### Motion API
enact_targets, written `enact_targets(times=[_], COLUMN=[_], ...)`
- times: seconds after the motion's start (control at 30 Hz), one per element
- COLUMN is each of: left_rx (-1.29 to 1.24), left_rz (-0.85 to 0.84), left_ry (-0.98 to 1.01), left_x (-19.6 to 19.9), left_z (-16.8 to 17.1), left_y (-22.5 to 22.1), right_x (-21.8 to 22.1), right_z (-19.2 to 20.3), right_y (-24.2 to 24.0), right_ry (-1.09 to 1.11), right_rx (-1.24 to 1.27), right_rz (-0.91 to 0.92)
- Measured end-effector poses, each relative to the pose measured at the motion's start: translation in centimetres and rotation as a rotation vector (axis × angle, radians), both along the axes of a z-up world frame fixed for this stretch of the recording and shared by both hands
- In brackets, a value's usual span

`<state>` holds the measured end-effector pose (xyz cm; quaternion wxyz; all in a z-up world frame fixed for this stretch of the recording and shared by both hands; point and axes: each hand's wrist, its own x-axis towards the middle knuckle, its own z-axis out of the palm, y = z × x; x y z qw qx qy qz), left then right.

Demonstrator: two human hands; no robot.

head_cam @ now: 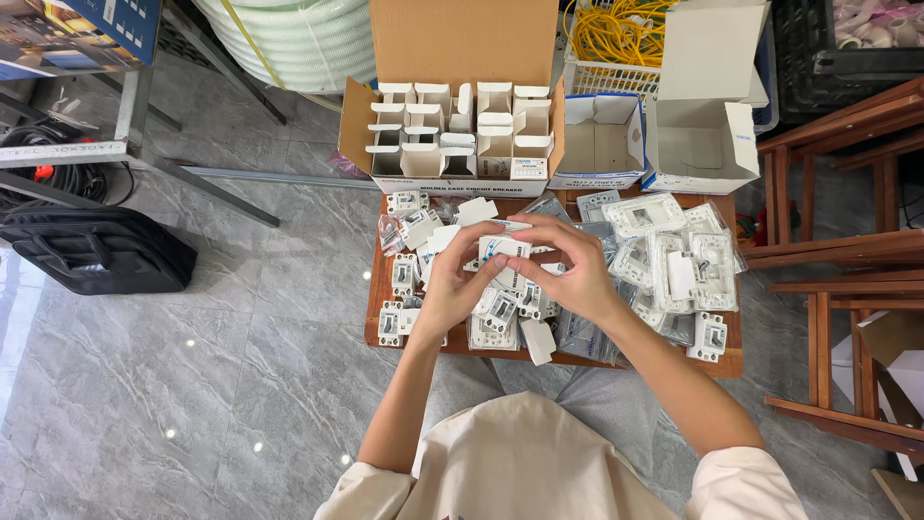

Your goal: The person picks up circuit breakers one by one from a table, turns them over by hand to check their sides, and places them into divided cardboard boxes.

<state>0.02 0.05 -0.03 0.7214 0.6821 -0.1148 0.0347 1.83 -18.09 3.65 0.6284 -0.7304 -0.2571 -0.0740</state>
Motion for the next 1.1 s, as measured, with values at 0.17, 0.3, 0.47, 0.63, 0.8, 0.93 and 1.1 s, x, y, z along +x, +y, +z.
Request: enact_targets(times=[0.17,0.3,0.47,0.63,0.8,0.93,1.1], left_rx=[-0.001,-0.004,-0.004,-0.007,0.02,0.19,0.25], left_rz=[-0.009,-0.002,0.024,0.024,0.021,0.002,0.003], left_ry=[-0.009,-0.003,0.009,0.015,0.005,-0.005,0.067], left_x=[0.1,0.0,0.2,0.0,-0.3,-1.1,-0.8], left_z=[-0.3,0.5,-0.2,-1.0,-1.0,1.8,1.7], left_y=[0.2,0.3,-0.1,-0.1,0.1,0.4,0.3], right_x=[0.1,0.5,0.5,0.5,0.5,1.1,2.7], right_z=[0.1,-0.5,-0.2,-0.6,-0.5,1.0,3.8], right_y=[0.0,-0.1,-0.3,-0.6,-1.0,-1.3,-1.4], right_ry=[-0.056,-0.054,0.058,0.07,0.119,0.1,0.049], right_rx=[-0.02,0.016,0.026,-0.008,-0.075,-0.213,-0.578], right_rz=[0.005,0.021,0.05,0.061,0.095,0.158,0.195])
